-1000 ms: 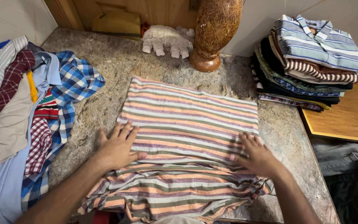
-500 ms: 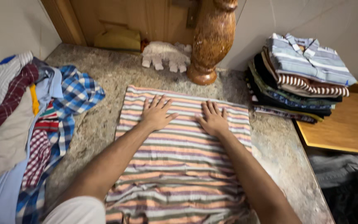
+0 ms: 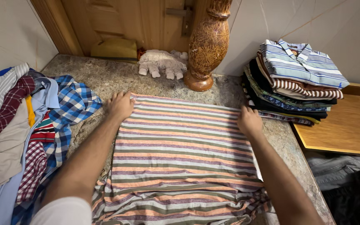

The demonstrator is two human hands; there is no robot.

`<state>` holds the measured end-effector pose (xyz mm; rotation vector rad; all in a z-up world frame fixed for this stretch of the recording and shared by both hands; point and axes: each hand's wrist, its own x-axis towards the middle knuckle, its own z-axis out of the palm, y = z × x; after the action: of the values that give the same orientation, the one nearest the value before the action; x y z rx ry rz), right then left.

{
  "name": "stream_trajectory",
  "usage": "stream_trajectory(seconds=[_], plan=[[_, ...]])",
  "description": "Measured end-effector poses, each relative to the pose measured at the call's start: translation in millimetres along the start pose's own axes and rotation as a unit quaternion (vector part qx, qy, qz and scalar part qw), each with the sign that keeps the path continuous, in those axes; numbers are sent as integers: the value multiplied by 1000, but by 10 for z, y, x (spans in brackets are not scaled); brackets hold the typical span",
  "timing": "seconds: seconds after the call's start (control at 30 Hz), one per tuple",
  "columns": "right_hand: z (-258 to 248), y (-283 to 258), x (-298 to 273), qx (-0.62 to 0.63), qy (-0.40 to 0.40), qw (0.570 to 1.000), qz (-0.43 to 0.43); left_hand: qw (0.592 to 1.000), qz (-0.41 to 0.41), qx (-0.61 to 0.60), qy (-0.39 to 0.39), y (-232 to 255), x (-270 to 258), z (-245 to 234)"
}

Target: The person picks up and lays out two shirts one at a time on a counter, folding the sleeves and body of each shirt and placing them onto a stack of folded clothing.

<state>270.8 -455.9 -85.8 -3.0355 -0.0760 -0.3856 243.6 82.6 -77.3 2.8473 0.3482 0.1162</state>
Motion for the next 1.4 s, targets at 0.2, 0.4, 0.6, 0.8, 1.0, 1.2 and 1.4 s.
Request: stream_trajectory(seconds=[0.2,0.4,0.6,0.8,1.0,1.2,1.4], plan=[[-172,-166,215,-22,-71,995,70,999,-40,2,-23,156,111,-186],[-174,-71,333,30,-87,992,89,999,-36,-5,-13,37,243,-112],[18,103,740,554,1,816,164,973,-75,-213,48,-301,747,-48],[-7,85,1213,665,-32,726,172,984,-8,-177,-6,-387,1295,-247],[11,-85,1531,670,52,737,74,855,-135,-484,131,76,1312,-508],[-450,-34,1245,646,65,759,47,785,-17,-603,142,71,1157,-524],[-610,473,331,485,29,874,-29,816,43,-565,117,-362,308,-580]])
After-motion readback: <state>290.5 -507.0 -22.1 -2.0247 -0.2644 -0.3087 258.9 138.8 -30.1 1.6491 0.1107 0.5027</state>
